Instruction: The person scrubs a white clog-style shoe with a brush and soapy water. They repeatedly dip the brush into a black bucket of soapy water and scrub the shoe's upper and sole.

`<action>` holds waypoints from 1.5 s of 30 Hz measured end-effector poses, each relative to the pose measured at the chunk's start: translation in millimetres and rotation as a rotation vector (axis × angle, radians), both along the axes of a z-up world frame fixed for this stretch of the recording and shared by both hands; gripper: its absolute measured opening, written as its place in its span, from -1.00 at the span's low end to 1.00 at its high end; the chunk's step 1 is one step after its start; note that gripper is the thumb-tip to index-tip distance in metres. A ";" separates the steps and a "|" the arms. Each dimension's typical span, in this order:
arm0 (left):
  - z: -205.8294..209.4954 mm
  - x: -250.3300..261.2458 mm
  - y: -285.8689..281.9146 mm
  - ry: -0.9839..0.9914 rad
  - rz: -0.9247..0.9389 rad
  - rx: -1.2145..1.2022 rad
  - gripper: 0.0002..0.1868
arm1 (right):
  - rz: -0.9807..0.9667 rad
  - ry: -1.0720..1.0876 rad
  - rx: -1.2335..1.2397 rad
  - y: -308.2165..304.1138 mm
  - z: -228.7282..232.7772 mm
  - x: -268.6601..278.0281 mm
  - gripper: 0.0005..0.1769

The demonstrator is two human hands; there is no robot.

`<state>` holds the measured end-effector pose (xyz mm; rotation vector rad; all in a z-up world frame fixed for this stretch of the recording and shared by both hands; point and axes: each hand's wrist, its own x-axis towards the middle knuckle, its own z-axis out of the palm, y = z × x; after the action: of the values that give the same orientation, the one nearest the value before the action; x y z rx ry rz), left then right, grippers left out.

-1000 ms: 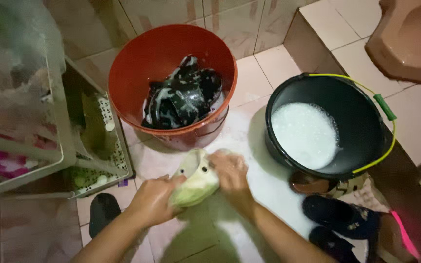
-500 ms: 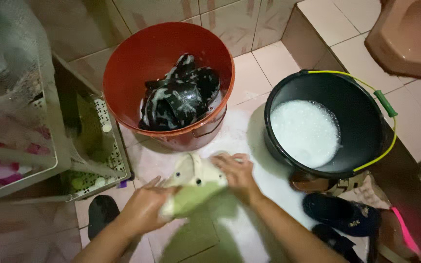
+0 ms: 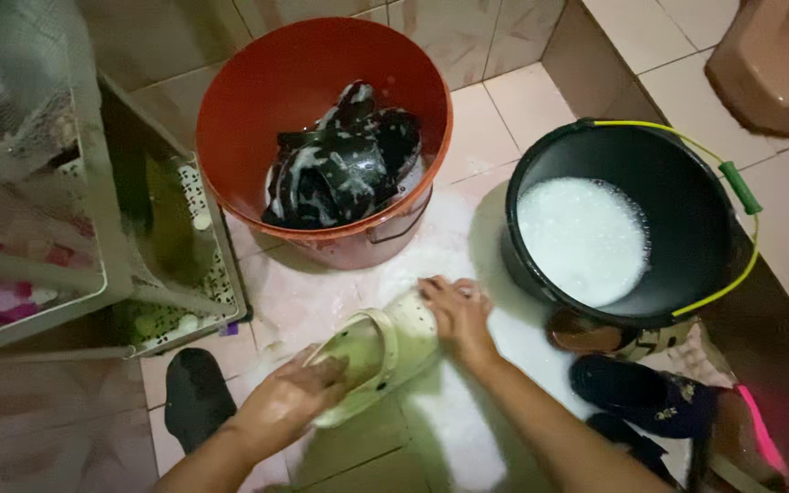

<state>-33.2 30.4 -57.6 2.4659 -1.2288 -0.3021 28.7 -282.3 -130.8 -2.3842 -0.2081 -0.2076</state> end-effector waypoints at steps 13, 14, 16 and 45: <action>-40.4 0.0 20.0 -0.148 -0.055 0.106 -0.63 | 0.079 -0.124 -0.056 30.1 -31.9 -51.9 -0.51; -42.5 -1.1 21.6 -0.153 -0.058 0.109 -0.62 | 0.098 -0.091 -0.012 31.7 -22.7 -70.5 -0.52; -46.0 0.6 27.7 -0.173 -0.057 0.131 -0.59 | 0.106 -0.045 -0.014 26.8 0.6 -77.6 -0.49; -86.6 67.3 -87.5 1.990 0.841 -0.759 -0.37 | -0.416 0.919 -0.023 -280.8 -85.4 167.8 -0.59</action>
<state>34.1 -57.1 -144.1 0.8102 0.4991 -1.2007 196.5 -563.1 -216.2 -2.2690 0.7126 0.6962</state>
